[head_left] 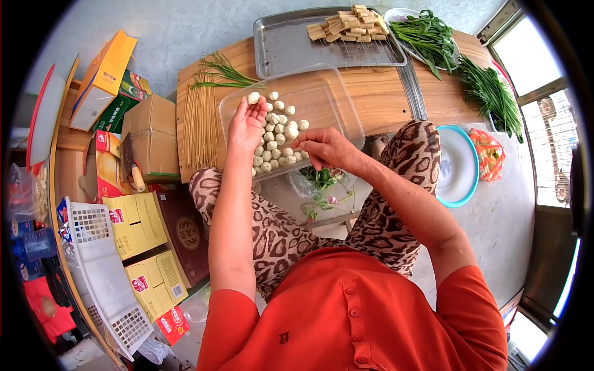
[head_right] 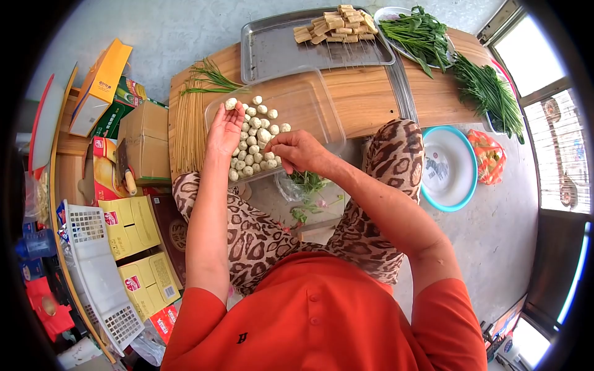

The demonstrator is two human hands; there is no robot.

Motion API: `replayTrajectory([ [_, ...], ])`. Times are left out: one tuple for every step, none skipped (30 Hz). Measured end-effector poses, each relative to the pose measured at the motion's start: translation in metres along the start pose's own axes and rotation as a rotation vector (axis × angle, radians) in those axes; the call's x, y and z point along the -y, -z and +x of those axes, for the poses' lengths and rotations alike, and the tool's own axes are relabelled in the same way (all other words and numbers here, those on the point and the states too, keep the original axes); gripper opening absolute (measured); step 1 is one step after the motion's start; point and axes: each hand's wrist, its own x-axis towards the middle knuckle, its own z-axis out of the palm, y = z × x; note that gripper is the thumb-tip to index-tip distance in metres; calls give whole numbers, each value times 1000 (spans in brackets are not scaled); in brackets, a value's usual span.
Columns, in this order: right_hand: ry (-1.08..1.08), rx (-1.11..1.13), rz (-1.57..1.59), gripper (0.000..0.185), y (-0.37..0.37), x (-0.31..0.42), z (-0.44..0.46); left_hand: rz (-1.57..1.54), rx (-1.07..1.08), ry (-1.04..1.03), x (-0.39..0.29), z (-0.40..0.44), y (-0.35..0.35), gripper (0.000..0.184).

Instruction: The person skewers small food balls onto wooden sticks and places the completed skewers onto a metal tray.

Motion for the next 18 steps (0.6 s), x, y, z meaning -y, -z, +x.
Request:
replayTrajectory([
  [-1,1,1,22,0,0,0,0,0,0,0,0,0,25],
  [-1,1,2,22,0,0,0,0,2,0,0,0,0,25],
  [-1,0,-2,22,0,1,0,0,4,1,0,-1,-1,25],
  [-1,-1,-6,22,0,2,-1,0,4,1,0,-1,-2,25],
  [-1,-1,-6,22,0,2,-1,-1,2,1,0,-1,-3,24],
  [-1,0,-6,22,0,2,-1,-2,-1,1,0,-1,-4,24],
  [-1,0,-6,22,0,2,-1,-2,-1,0,-1,-2,-4,24],
  [-1,1,-6,22,-1,2,-1,0,3,5,-1,-2,-4,24],
  [-1,-2,-3,22,-1,3,-2,1,8,9,-2,-2,-4,23],
  [-2,-5,0,22,-1,3,-2,0,8,9,-2,-2,-4,23],
  [-2,-5,0,22,-1,2,-2,14,19,12,-2,-2,-4,23],
  [12,-8,-1,22,-1,0,0,27,31,14,-3,-2,-4,24],
  [26,-11,-3,22,-1,-2,1,27,30,14,-3,-2,-4,24],
  [26,-10,-3,22,0,-3,1,30,35,20,-4,-2,-5,24],
  [37,1,-26,22,1,-5,2,33,40,26,-5,-2,-5,24],
  [47,13,-48,23,2,-5,2,32,41,26,-5,-2,-5,24],
  [48,13,-49,23,2,-5,2,32,46,32,-6,-2,-6,24],
  [57,6,-44,22,1,-5,2,32,50,39,-6,-2,-6,24],
])
